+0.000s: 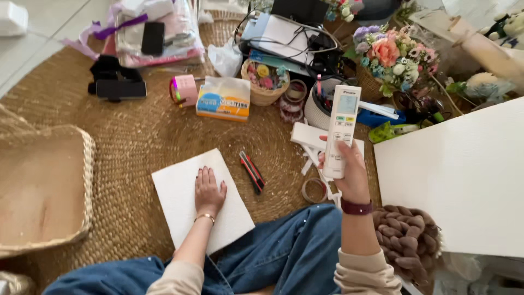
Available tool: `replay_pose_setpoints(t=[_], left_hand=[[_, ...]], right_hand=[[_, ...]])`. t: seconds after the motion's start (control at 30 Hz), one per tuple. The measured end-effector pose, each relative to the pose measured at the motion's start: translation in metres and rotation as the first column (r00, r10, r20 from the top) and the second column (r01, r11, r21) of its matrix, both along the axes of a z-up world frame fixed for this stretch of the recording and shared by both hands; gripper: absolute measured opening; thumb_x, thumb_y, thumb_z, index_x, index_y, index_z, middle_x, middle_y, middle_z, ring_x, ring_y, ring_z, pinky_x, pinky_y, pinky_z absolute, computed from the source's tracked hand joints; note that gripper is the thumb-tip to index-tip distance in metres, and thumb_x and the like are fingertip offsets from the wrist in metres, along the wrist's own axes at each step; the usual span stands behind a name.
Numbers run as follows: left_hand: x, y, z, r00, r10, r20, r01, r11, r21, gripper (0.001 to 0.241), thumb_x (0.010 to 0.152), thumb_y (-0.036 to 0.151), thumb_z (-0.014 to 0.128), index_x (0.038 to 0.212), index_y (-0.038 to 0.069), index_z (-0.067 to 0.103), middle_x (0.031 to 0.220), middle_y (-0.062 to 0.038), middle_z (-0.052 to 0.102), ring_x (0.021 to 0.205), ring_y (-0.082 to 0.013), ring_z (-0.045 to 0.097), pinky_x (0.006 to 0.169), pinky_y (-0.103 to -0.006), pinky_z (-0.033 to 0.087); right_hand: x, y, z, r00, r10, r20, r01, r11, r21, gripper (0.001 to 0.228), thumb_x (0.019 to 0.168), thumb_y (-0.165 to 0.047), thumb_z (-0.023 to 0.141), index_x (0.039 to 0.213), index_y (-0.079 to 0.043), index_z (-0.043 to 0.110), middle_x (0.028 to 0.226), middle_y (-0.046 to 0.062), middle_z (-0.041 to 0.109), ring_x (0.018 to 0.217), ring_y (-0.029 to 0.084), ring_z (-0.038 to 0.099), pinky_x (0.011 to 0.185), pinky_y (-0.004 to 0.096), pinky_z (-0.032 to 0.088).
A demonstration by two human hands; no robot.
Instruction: The person cuts white foam blocks using a box cutter, applies adhesive tape to the blocks, and arranges them inside a wicker basket.
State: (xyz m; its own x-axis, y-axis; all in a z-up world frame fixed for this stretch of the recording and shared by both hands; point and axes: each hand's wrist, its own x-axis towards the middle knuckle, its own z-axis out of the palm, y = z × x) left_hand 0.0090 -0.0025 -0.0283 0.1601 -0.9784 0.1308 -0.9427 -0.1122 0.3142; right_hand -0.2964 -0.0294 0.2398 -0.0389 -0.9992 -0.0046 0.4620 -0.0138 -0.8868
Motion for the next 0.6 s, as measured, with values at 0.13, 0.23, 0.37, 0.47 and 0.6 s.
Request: replay_pose_setpoints(t=[0.13, 0.23, 0.37, 0.47, 0.6], left_hand=[[0.0, 0.001, 0.003, 1.0, 0.005, 0.029, -0.006, 1.0, 0.03, 0.059, 0.092, 0.041, 0.038, 0.136, 0.003, 0.043, 0.142, -0.019, 0.043, 0.138, -0.0312, 0.036, 0.113, -0.0419, 0.03], [0.0, -0.002, 0.0, 0.999, 0.008, 0.045, -0.006, 0.999, -0.042, 0.061, 0.089, 0.04, 0.044, 0.135, -0.001, 0.045, 0.141, -0.021, 0.043, 0.137, -0.0341, 0.036, 0.113, -0.0427, 0.028], [0.001, 0.005, 0.003, 1.0, -0.002, 0.024, 0.0, 0.999, 0.05, 0.059, 0.094, 0.041, 0.036, 0.137, 0.002, 0.043, 0.144, -0.019, 0.04, 0.139, -0.031, 0.034, 0.114, -0.0417, 0.027], [-0.001, -0.006, 0.009, 1.0, 0.006, 0.019, -0.007, 0.999, 0.049, 0.059, 0.094, 0.042, 0.035, 0.138, 0.003, 0.041, 0.144, -0.019, 0.04, 0.14, -0.0308, 0.033, 0.114, -0.0417, 0.027], [-0.004, -0.005, 0.002, 0.998, -0.024, -0.054, 0.001, 0.923, -0.385, 0.061, 0.078, 0.031, 0.063, 0.122, -0.01, 0.055, 0.128, -0.03, 0.052, 0.128, -0.0417, 0.044, 0.112, -0.0456, 0.029]], right_hand=[[-0.017, -0.017, -0.011, 1.0, -0.018, -0.007, 0.018, 0.996, -0.091, 0.035, 0.091, -0.013, 0.056, 0.121, -0.003, 0.043, 0.107, 0.027, 0.065, 0.062, 0.032, 0.069, 0.048, 0.04, 0.062], [-0.055, -0.05, -0.025, 0.822, -0.139, -0.552, -0.011, 0.966, -0.26, 0.044, 0.077, -0.003, 0.061, 0.119, -0.005, 0.049, 0.105, 0.024, 0.063, 0.077, 0.037, 0.065, 0.066, 0.043, 0.056], [-0.092, -0.128, -0.052, 0.599, -0.168, -0.783, 0.112, 0.986, -0.126, 0.056, 0.069, 0.005, 0.066, 0.123, -0.005, 0.051, 0.106, 0.022, 0.056, 0.089, 0.04, 0.064, 0.085, 0.048, 0.055], [-0.126, -0.175, -0.071, 0.358, -0.237, -0.903, 0.138, 0.97, -0.2, 0.044, 0.078, -0.022, 0.072, 0.115, -0.007, 0.053, 0.1, 0.017, 0.058, 0.084, 0.033, 0.067, 0.082, 0.043, 0.058], [-0.13, -0.197, -0.105, 0.851, -0.475, -0.224, 0.491, 0.871, 0.016, 0.05, 0.09, -0.015, 0.074, 0.127, 0.002, 0.044, 0.104, 0.025, 0.06, 0.079, 0.035, 0.076, 0.06, 0.045, 0.071]])
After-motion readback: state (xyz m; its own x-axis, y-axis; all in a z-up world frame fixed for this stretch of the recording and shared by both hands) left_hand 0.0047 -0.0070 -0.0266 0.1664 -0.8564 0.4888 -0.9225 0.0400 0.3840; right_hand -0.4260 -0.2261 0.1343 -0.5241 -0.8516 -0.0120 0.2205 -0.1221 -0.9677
